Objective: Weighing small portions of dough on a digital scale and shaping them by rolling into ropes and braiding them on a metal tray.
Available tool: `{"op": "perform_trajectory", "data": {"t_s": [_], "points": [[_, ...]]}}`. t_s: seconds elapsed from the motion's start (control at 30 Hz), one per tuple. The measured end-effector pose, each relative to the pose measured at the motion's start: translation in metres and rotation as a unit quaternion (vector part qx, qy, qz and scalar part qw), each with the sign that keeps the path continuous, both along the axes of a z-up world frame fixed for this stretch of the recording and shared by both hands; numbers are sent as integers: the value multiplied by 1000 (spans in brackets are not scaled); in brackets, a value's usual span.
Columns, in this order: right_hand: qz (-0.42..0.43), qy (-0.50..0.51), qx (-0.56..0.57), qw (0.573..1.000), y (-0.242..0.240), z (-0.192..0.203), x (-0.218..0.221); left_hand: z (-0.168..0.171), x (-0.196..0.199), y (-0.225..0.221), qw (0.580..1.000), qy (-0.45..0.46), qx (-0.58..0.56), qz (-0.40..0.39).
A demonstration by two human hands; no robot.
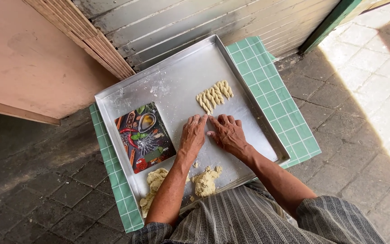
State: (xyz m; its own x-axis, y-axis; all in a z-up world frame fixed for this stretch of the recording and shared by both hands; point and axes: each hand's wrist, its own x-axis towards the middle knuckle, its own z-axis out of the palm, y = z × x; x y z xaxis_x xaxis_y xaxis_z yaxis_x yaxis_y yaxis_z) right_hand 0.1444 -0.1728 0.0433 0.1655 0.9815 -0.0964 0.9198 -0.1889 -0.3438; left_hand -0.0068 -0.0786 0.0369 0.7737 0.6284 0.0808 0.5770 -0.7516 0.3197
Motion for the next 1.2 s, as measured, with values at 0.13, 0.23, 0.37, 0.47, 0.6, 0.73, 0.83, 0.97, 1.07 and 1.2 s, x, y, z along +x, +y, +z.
{"op": "perform_trajectory", "data": {"t_s": [0.13, 0.23, 0.37, 0.47, 0.6, 0.73, 0.83, 0.97, 1.07, 1.2], "points": [[-5, 5, 8, 1000, 7, -13, 0, -38, 7, 6, 1000, 7, -21, -1], [-4, -7, 13, 1000, 8, -7, 1, -36, 10, 5, 1000, 26, -2, 6], [-11, 14, 3, 1000, 5, -14, 8, -31, 9, 3, 999, 41, 9, 17], [-17, 15, 11, 1000, 6, -13, 7, -31, 9, 1, 999, 35, 13, 19], [-9, -17, 15, 1000, 10, -14, 1, -55, 6, 3, 1000, 6, 6, 19], [-12, -33, 16, 999, 11, -18, -2, -55, 5, 3, 1000, -9, 7, 21], [-12, -41, 23, 999, 10, -19, -2, -61, 10, 5, 999, -9, 19, 26], [-37, 16, 27, 999, 8, -23, 2, -52, 13, 4, 999, 29, 5, 34], [-36, 21, 25, 999, 9, -21, 1, -56, 10, 3, 999, 40, -1, 34], [-42, 17, 29, 999, 12, -24, 1, -55, 10, 0, 998, 47, -6, 37]]}}
